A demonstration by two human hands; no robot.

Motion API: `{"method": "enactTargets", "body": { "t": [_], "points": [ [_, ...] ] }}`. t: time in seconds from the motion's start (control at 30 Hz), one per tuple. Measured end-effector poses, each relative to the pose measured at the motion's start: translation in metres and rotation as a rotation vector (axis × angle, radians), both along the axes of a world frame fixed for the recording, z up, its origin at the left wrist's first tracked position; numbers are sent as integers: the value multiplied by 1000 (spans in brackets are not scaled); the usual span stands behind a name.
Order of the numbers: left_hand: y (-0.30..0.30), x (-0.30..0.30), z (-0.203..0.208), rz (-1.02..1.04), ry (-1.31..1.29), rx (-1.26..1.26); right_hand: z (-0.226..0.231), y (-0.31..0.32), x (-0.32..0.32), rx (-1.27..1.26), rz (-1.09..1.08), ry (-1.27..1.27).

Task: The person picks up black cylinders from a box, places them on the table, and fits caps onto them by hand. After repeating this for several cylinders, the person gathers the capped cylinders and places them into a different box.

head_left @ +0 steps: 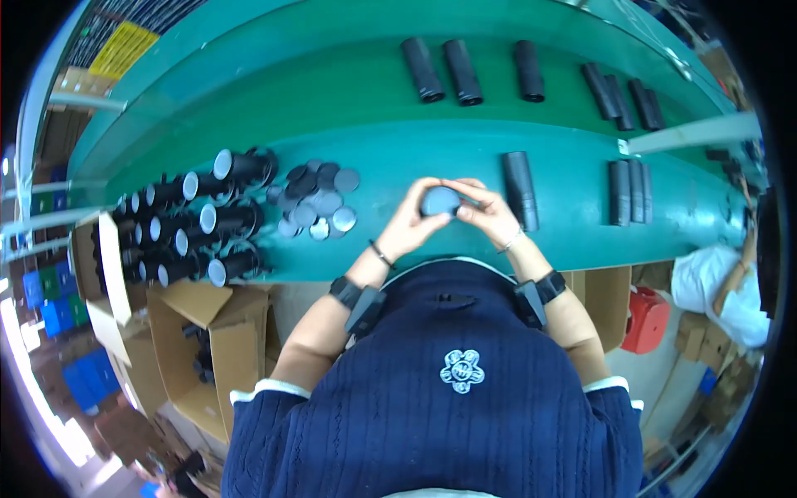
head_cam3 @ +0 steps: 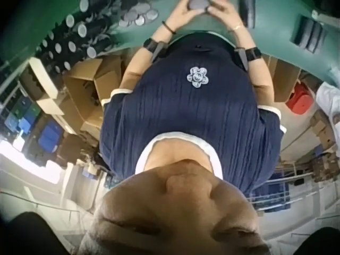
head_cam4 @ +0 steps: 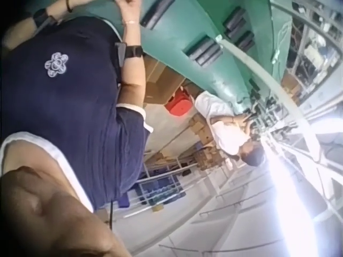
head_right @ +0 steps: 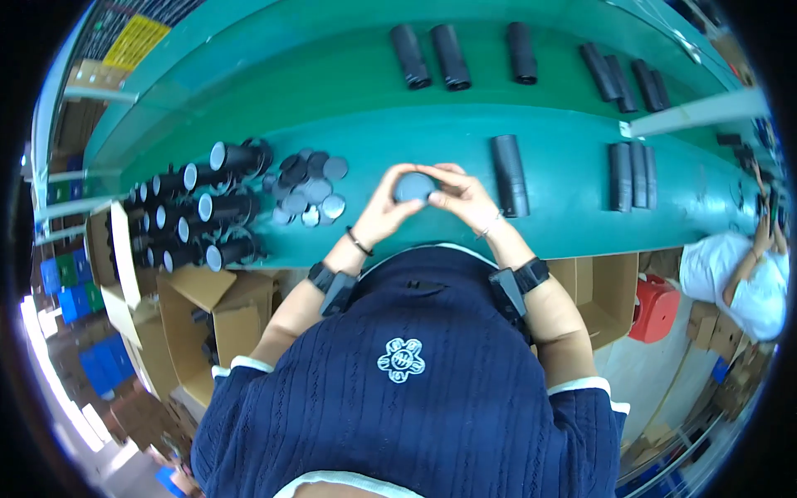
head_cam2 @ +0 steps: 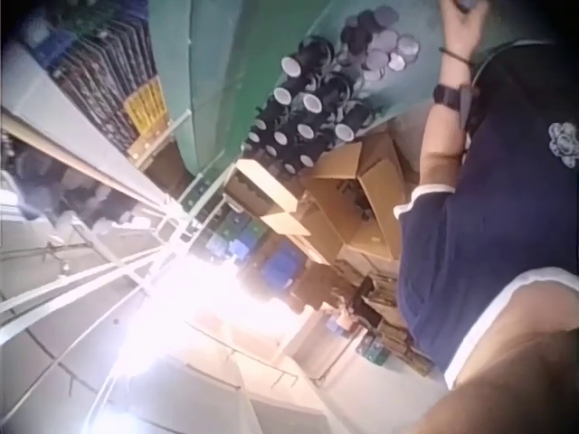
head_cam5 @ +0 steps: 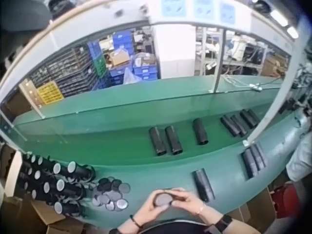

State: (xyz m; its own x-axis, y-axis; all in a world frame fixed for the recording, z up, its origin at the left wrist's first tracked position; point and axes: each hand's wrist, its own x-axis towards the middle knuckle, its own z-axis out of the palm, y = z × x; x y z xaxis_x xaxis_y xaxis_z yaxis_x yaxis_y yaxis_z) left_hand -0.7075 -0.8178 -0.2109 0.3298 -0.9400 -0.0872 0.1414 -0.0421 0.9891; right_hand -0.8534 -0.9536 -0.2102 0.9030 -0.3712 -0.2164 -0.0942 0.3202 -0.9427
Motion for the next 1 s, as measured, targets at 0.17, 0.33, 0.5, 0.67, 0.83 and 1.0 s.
{"method": "enactTargets", "body": {
  "t": [0.17, 0.33, 0.5, 0.67, 0.83, 1.0],
  "points": [
    [-29, 8, 11, -112, 766, -267, 20, -2, -28, -393, 78, 1],
    [-79, -11, -13, 75, 572, 316, 20, -59, -100, -538, -438, 296],
    [-137, -61, -56, -78, -208, 513, -51, -133, -198, -1141, -853, 871],
    [-172, -89, -65, -46, -517, 533, -59, -133, -200, -1318, -896, 1254],
    [-167, -78, -99, -109, -122, 82, -50, -108, -143, -861, -650, 489],
    [-112, -63, 0, -225, -564, -81, 8, -58, -84, 305, -491, 20]
  ]
}}
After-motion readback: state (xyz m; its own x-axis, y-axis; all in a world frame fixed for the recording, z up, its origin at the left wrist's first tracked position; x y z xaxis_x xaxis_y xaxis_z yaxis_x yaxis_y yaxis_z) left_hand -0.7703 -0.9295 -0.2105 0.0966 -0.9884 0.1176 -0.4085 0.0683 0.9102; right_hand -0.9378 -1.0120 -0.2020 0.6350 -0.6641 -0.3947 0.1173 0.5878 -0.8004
